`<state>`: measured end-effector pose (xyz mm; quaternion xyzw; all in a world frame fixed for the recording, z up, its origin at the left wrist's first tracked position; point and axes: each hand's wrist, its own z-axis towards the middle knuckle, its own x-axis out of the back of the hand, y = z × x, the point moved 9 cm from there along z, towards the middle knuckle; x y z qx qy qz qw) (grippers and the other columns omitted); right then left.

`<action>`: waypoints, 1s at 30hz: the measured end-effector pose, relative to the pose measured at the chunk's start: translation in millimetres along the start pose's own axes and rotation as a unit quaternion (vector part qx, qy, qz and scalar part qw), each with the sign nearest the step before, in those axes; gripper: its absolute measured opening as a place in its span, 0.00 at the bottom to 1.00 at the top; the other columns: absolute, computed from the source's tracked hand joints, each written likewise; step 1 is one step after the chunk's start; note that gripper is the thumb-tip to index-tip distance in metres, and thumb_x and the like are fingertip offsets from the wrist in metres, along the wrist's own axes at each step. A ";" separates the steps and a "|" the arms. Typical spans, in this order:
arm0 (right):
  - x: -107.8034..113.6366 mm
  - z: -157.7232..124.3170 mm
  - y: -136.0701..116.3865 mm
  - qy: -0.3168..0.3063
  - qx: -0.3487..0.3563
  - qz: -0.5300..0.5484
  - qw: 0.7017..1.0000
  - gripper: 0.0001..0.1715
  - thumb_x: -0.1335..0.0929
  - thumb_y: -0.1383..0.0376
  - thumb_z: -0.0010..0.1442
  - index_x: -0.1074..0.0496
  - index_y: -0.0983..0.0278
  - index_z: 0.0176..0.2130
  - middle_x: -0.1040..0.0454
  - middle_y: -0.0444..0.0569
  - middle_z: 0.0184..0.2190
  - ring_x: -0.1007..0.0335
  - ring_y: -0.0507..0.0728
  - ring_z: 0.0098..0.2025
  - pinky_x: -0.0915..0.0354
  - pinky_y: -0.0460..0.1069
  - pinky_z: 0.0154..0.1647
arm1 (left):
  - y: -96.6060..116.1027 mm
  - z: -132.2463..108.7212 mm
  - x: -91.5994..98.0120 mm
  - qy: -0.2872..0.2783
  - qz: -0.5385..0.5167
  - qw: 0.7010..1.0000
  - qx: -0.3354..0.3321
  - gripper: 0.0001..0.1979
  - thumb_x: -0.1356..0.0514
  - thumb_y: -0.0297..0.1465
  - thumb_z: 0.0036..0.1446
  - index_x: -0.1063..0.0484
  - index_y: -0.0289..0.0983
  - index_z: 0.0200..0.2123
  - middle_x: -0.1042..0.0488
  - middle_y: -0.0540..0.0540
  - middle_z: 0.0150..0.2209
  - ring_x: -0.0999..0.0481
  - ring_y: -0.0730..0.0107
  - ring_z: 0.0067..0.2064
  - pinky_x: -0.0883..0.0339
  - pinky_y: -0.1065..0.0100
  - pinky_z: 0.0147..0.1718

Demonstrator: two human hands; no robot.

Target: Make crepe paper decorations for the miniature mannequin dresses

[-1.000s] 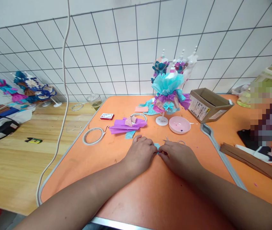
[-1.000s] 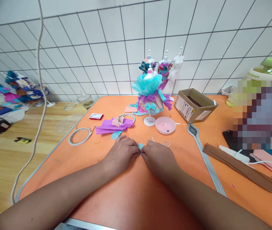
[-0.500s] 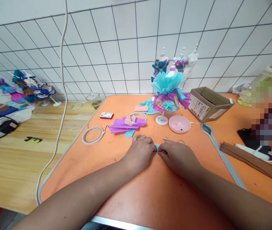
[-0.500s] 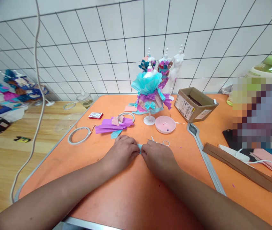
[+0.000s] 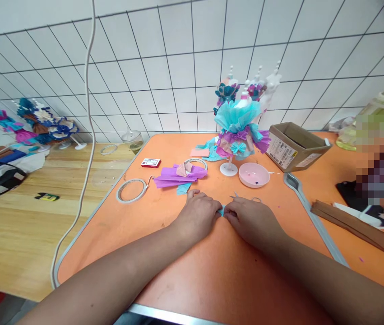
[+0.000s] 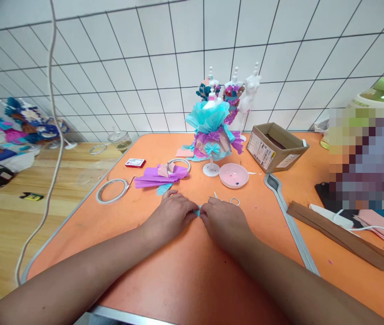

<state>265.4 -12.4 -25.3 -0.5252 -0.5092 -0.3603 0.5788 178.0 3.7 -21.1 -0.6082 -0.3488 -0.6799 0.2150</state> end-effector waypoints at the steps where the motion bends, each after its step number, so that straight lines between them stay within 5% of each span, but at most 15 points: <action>1: -0.2 0.3 0.8 0.003 -0.002 0.005 1.000 0.14 0.38 0.65 0.62 0.25 0.57 0.31 0.26 0.42 0.32 0.32 0.52 0.31 0.55 0.47 0.24 | 0.1 0.5 -1.0 -0.005 0.000 1.000 -0.002 0.09 0.43 0.28 0.58 0.22 0.41 0.35 0.22 0.47 0.30 0.28 0.66 0.36 0.47 0.58 0.45; 12: -1.7 -0.8 4.0 0.028 0.001 0.017 0.999 0.09 0.36 0.64 0.61 0.26 0.57 0.35 0.24 0.41 0.33 0.32 0.52 0.30 0.55 0.46 0.25 | 5.5 -2.9 9.5 0.049 -0.001 0.998 -0.027 0.10 0.43 0.27 0.58 0.21 0.41 0.32 0.23 0.48 0.34 0.31 0.64 0.43 0.47 0.58 0.46; 30: -6.2 1.9 3.5 -0.001 0.009 -0.002 1.000 0.12 0.37 0.63 0.63 0.26 0.58 0.31 0.24 0.42 0.32 0.31 0.53 0.30 0.55 0.47 0.25 | 0.3 -0.4 3.1 0.006 -0.001 1.000 -0.002 0.10 0.43 0.28 0.59 0.21 0.41 0.35 0.22 0.47 0.30 0.28 0.63 0.40 0.50 0.51 0.53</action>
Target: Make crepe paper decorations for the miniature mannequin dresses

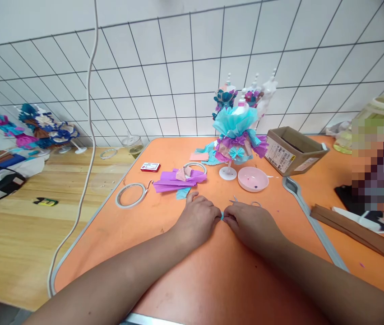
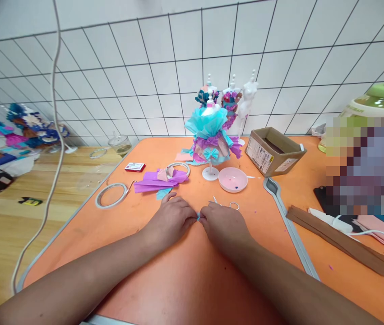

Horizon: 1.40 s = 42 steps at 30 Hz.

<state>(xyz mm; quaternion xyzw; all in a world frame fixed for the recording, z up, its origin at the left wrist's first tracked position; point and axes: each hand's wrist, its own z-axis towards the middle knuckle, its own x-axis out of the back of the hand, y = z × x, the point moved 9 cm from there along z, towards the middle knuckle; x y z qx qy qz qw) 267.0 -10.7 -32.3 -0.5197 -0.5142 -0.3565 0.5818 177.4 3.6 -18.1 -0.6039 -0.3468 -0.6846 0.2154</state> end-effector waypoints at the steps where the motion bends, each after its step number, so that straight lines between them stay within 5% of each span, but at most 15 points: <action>1: -0.2 0.0 0.2 -0.001 -0.002 0.000 1.000 0.12 0.37 0.63 0.63 0.26 0.58 0.31 0.24 0.42 0.32 0.31 0.53 0.30 0.55 0.47 0.25 | -1.3 1.0 -1.0 -0.003 -0.004 1.000 0.006 0.09 0.43 0.28 0.59 0.22 0.41 0.35 0.22 0.47 0.31 0.28 0.63 0.40 0.49 0.52 0.53; 10: 4.2 -3.0 -0.2 0.015 -0.007 0.005 1.000 0.08 0.36 0.62 0.63 0.27 0.56 0.40 0.25 0.42 0.34 0.32 0.52 0.31 0.52 0.47 0.26 | -0.5 -0.1 0.7 0.012 -0.010 1.000 -0.006 0.11 0.44 0.27 0.59 0.21 0.42 0.33 0.23 0.48 0.29 0.29 0.65 0.39 0.48 0.55 0.49; 21: 3.9 -4.4 -4.5 0.011 0.018 -0.042 0.999 0.15 0.39 0.62 0.65 0.25 0.58 0.34 0.26 0.44 0.33 0.30 0.54 0.33 0.53 0.48 0.25 | -1.1 2.4 -2.7 -0.006 -0.021 1.000 -0.006 0.09 0.43 0.28 0.59 0.22 0.39 0.35 0.22 0.46 0.32 0.28 0.64 0.39 0.43 0.59 0.44; 27: 14.3 -11.7 -10.2 0.051 0.033 -0.054 0.997 0.13 0.37 0.58 0.63 0.27 0.56 0.44 0.27 0.46 0.39 0.30 0.56 0.38 0.51 0.48 0.25 | 1.7 -1.0 3.2 0.025 -0.012 0.999 -0.021 0.09 0.43 0.28 0.59 0.22 0.40 0.33 0.23 0.48 0.30 0.28 0.66 0.38 0.45 0.59 0.47; 34: 6.3 -7.3 -10.6 0.027 0.058 -0.067 0.996 0.15 0.40 0.62 0.67 0.26 0.59 0.35 0.27 0.46 0.35 0.30 0.54 0.39 0.51 0.47 0.26 | 5.8 -0.4 3.4 0.030 -0.011 0.999 -0.045 0.10 0.44 0.28 0.59 0.23 0.39 0.31 0.25 0.49 0.28 0.29 0.68 0.37 0.45 0.60 0.46; 38: 5.3 -9.2 -13.8 0.041 0.093 -0.091 0.991 0.15 0.40 0.64 0.67 0.27 0.61 0.33 0.28 0.47 0.34 0.31 0.54 0.36 0.52 0.48 0.26 | 6.8 -4.4 11.5 0.044 -0.017 0.998 -0.043 0.07 0.41 0.31 0.57 0.23 0.40 0.37 0.26 0.46 0.38 0.31 0.62 0.45 0.45 0.57 0.49; 42: 8.6 -15.2 -20.0 0.085 0.131 -0.107 0.982 0.13 0.39 0.67 0.66 0.28 0.62 0.34 0.28 0.47 0.32 0.33 0.54 0.34 0.54 0.48 0.25 | 7.2 -10.2 21.6 0.073 -0.009 0.996 -0.043 0.18 0.36 0.37 0.52 0.26 0.42 0.47 0.31 0.43 0.52 0.41 0.53 0.59 0.54 0.47 0.57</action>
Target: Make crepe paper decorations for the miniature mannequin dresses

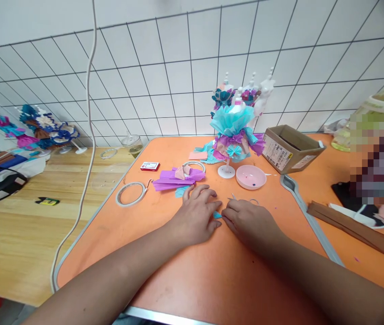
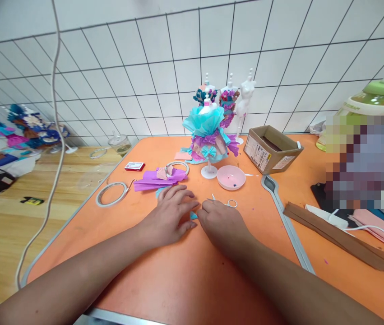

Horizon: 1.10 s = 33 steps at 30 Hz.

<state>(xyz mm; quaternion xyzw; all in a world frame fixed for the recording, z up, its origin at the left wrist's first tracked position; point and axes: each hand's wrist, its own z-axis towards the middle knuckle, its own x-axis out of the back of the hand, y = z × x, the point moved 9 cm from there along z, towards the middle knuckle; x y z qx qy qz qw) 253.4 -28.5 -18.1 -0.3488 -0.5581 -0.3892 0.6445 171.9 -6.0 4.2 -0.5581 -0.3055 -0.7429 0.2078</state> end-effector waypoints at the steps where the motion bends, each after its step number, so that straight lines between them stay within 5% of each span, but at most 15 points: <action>1: 1.2 -0.8 -1.3 0.008 0.005 -0.003 1.000 0.12 0.38 0.67 0.66 0.28 0.62 0.33 0.28 0.47 0.32 0.34 0.53 0.33 0.55 0.49 0.25 | 0.7 -0.4 0.6 0.001 0.008 1.000 -0.004 0.15 0.37 0.37 0.53 0.25 0.43 0.45 0.32 0.43 0.53 0.43 0.52 0.60 0.59 0.45 0.59; 5: 3.1 -2.1 -4.2 0.021 0.011 -0.008 1.000 0.13 0.38 0.68 0.65 0.28 0.63 0.31 0.29 0.48 0.30 0.36 0.53 0.32 0.57 0.49 0.25 | 4.9 -0.2 -0.1 0.005 0.032 0.999 -0.026 0.06 0.39 0.36 0.58 0.22 0.43 0.32 0.30 0.46 0.52 0.43 0.52 0.61 0.68 0.41 0.59; 10: 4.2 -1.2 -4.8 0.020 0.000 -0.007 1.000 0.15 0.40 0.68 0.65 0.28 0.63 0.31 0.29 0.48 0.30 0.36 0.53 0.31 0.57 0.49 0.24 | 7.7 -0.1 0.6 0.018 0.031 0.999 -0.025 0.07 0.40 0.33 0.58 0.22 0.43 0.31 0.27 0.48 0.49 0.40 0.53 0.60 0.67 0.40 0.59; 13: 8.2 -2.4 3.5 0.015 -0.005 0.012 1.000 0.15 0.40 0.66 0.66 0.27 0.61 0.33 0.27 0.46 0.32 0.34 0.53 0.33 0.55 0.48 0.25 | 3.9 0.0 2.3 0.016 0.012 1.000 -0.011 0.06 0.40 0.30 0.57 0.22 0.42 0.30 0.27 0.48 0.46 0.37 0.56 0.56 0.59 0.42 0.58; 17: 29.2 -9.5 53.8 0.074 -0.109 0.078 0.988 0.14 0.38 0.59 0.64 0.27 0.58 0.45 0.25 0.45 0.38 0.30 0.53 0.37 0.47 0.47 0.28 | -12.3 1.9 9.4 0.035 -0.058 0.997 0.024 0.06 0.39 0.29 0.55 0.21 0.41 0.31 0.27 0.45 0.43 0.31 0.60 0.49 0.40 0.54 0.50; 21: 32.0 -11.4 82.1 0.035 -0.103 0.101 0.989 0.11 0.37 0.61 0.61 0.25 0.60 0.34 0.24 0.46 0.36 0.31 0.55 0.39 0.41 0.49 0.37 | -33.0 4.1 11.6 0.060 -0.160 0.981 0.088 0.04 0.37 0.28 0.51 0.22 0.40 0.27 0.26 0.47 0.38 0.28 0.65 0.43 0.34 0.60 0.45; 29: 14.0 -8.4 58.3 -0.028 0.012 0.103 0.994 0.11 0.37 0.64 0.62 0.24 0.59 0.37 0.24 0.48 0.40 0.33 0.58 0.44 0.42 0.51 0.42 | -37.5 4.5 2.1 0.047 -0.281 0.947 0.145 0.03 0.36 0.27 0.49 0.24 0.37 0.24 0.23 0.47 0.34 0.24 0.70 0.38 0.32 0.66 0.42; 33: 8.9 -6.3 47.2 -0.033 0.039 0.077 0.996 0.13 0.38 0.67 0.63 0.25 0.61 0.35 0.24 0.47 0.37 0.32 0.57 0.40 0.44 0.51 0.41 | -28.4 3.9 5.1 0.044 -0.315 0.942 0.110 0.03 0.37 0.28 0.50 0.25 0.36 0.25 0.23 0.46 0.35 0.23 0.71 0.37 0.31 0.68 0.42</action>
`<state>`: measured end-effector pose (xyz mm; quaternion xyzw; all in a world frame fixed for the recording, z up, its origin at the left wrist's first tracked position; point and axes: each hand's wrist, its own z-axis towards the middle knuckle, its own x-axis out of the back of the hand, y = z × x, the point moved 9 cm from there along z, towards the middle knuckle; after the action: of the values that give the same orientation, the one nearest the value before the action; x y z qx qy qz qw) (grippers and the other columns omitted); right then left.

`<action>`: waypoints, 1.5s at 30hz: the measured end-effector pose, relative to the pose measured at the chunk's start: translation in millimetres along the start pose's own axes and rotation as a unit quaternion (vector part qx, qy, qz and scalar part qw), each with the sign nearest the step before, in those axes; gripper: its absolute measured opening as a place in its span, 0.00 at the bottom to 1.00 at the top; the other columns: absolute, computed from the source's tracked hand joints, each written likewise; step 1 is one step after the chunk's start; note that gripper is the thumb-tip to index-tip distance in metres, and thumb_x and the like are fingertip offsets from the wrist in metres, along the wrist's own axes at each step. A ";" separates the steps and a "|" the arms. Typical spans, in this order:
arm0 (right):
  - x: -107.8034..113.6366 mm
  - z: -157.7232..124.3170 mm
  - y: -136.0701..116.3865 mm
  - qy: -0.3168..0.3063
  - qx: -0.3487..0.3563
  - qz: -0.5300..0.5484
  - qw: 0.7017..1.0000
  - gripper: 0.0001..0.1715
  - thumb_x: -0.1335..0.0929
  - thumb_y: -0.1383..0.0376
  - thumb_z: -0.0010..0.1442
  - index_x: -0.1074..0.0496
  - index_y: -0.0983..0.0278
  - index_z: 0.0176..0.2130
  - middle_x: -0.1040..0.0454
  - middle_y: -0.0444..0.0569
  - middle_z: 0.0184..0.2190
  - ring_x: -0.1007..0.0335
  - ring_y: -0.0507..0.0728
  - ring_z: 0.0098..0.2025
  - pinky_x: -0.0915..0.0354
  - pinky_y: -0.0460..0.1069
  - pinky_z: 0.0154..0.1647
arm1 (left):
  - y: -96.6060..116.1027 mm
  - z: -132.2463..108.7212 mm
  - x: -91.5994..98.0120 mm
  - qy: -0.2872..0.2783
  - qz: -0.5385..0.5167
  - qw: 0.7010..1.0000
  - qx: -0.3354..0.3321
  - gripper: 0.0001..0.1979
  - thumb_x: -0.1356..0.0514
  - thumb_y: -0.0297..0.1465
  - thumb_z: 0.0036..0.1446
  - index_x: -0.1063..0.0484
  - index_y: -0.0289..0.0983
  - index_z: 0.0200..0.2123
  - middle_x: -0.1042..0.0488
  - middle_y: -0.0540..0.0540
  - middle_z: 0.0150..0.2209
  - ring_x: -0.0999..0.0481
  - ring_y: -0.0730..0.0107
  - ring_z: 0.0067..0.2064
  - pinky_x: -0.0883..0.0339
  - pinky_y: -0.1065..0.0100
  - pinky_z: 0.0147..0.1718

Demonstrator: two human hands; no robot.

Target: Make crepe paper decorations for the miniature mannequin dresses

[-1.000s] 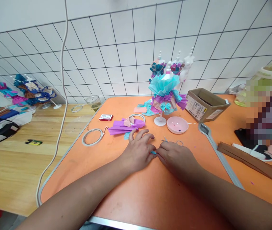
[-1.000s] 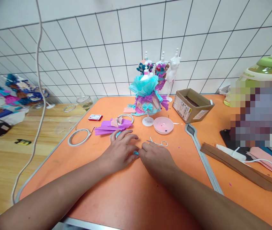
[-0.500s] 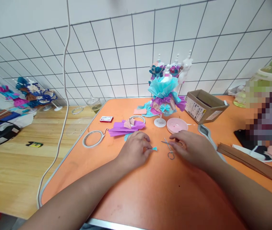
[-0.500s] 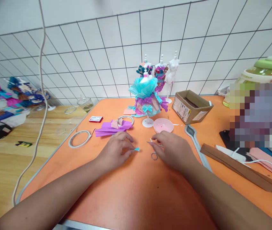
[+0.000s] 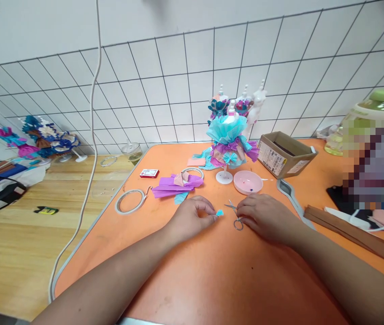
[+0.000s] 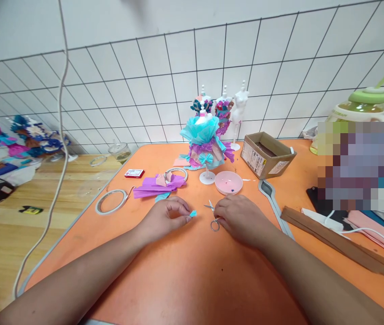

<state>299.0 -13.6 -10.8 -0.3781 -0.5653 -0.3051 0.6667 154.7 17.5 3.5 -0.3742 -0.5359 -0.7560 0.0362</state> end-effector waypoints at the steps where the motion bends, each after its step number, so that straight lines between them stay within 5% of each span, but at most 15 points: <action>1: -1.1 0.8 -1.8 -0.001 0.003 -0.002 1.000 0.13 0.38 0.67 0.63 0.25 0.61 0.33 0.24 0.47 0.36 0.32 0.56 0.39 0.45 0.51 0.41 | 7.0 -1.7 -3.9 -0.018 -0.001 0.999 -0.032 0.03 0.37 0.28 0.51 0.25 0.36 0.26 0.23 0.45 0.35 0.23 0.71 0.38 0.31 0.68 0.42; 6: -7.3 4.1 -9.7 0.002 -0.002 0.012 1.000 0.11 0.37 0.69 0.61 0.28 0.62 0.30 0.26 0.44 0.28 0.32 0.54 0.34 0.46 0.49 0.36 | 40.5 -22.6 -43.7 -0.148 0.032 0.967 -0.206 0.05 0.41 0.26 0.55 0.24 0.37 0.31 0.22 0.43 0.43 0.24 0.68 0.48 0.35 0.66 0.51; 12: -11.0 7.2 0.1 0.025 -0.072 0.159 0.984 0.10 0.37 0.69 0.57 0.26 0.61 0.30 0.24 0.45 0.31 0.30 0.54 0.35 0.41 0.47 0.36 | 22.4 -25.6 -69.5 -0.190 0.071 0.966 -0.161 0.06 0.41 0.23 0.52 0.27 0.37 0.27 0.21 0.46 0.42 0.24 0.65 0.50 0.41 0.61 0.58; 14: -7.7 5.7 12.2 0.052 -0.125 0.258 0.957 0.10 0.35 0.65 0.57 0.24 0.61 0.32 0.22 0.46 0.34 0.29 0.55 0.38 0.38 0.48 0.38 | 18.0 -20.3 -63.3 -0.163 0.053 0.975 -0.138 0.06 0.41 0.23 0.51 0.27 0.38 0.26 0.21 0.47 0.42 0.23 0.65 0.47 0.41 0.60 0.58; 16: -3.0 1.0 23.1 0.089 -0.182 0.362 0.910 0.10 0.33 0.60 0.56 0.23 0.61 0.33 0.22 0.47 0.37 0.29 0.56 0.39 0.36 0.48 0.39 | 12.4 -10.3 -42.8 -0.075 0.014 0.993 -0.092 0.05 0.40 0.26 0.51 0.25 0.37 0.25 0.22 0.45 0.42 0.23 0.65 0.46 0.37 0.63 0.53; 19: -12.3 -6.0 19.4 0.050 -0.242 0.511 0.823 0.16 0.30 0.53 0.53 0.22 0.62 0.33 0.24 0.48 0.30 0.31 0.55 0.31 0.34 0.48 0.30 | -7.0 -1.4 -11.9 0.050 -0.073 0.995 0.040 0.06 0.39 0.32 0.53 0.23 0.36 0.29 0.21 0.44 0.37 0.22 0.65 0.41 0.31 0.67 0.44; 22: -26.2 -7.8 -3.0 -0.021 -0.248 0.601 0.759 0.19 0.28 0.51 0.50 0.22 0.63 0.35 0.29 0.45 0.25 0.34 0.52 0.27 0.36 0.45 0.22 | -20.9 -1.6 -16.5 0.017 -0.150 0.978 0.142 0.09 0.38 0.34 0.52 0.23 0.34 0.30 0.20 0.45 0.31 0.22 0.66 0.35 0.30 0.69 0.35; 30: -51.2 -4.4 -8.3 0.002 -0.299 0.642 0.706 0.19 0.27 0.51 0.50 0.25 0.64 0.32 0.30 0.46 0.27 0.34 0.50 0.27 0.34 0.43 0.22 | -24.1 -4.4 -20.1 0.008 -0.168 0.973 0.160 0.09 0.37 0.34 0.49 0.22 0.34 0.29 0.20 0.45 0.31 0.22 0.66 0.34 0.31 0.70 0.35; 39: -59.7 -0.4 -18.9 0.018 -0.277 0.767 0.579 0.16 0.25 0.55 0.49 0.26 0.64 0.32 0.33 0.44 0.31 0.38 0.47 0.28 0.32 0.41 0.23 | -17.5 -5.1 -11.2 0.043 -0.199 0.968 0.147 0.09 0.37 0.34 0.50 0.22 0.34 0.28 0.22 0.47 0.27 0.25 0.71 0.29 0.33 0.73 0.29; 45: -59.0 0.4 -16.0 0.035 -0.270 0.771 0.576 0.16 0.25 0.55 0.50 0.27 0.64 0.33 0.33 0.44 0.30 0.38 0.47 0.28 0.31 0.42 0.23 | -11.6 -4.8 -11.3 0.052 -0.147 0.979 0.130 0.08 0.38 0.33 0.51 0.22 0.34 0.26 0.21 0.46 0.27 0.25 0.70 0.29 0.34 0.73 0.29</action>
<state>275.2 -22.9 -66.3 -0.8228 0.0718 0.1727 0.5366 155.0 14.5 -13.1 -0.2431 -0.6763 -0.6954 0.0010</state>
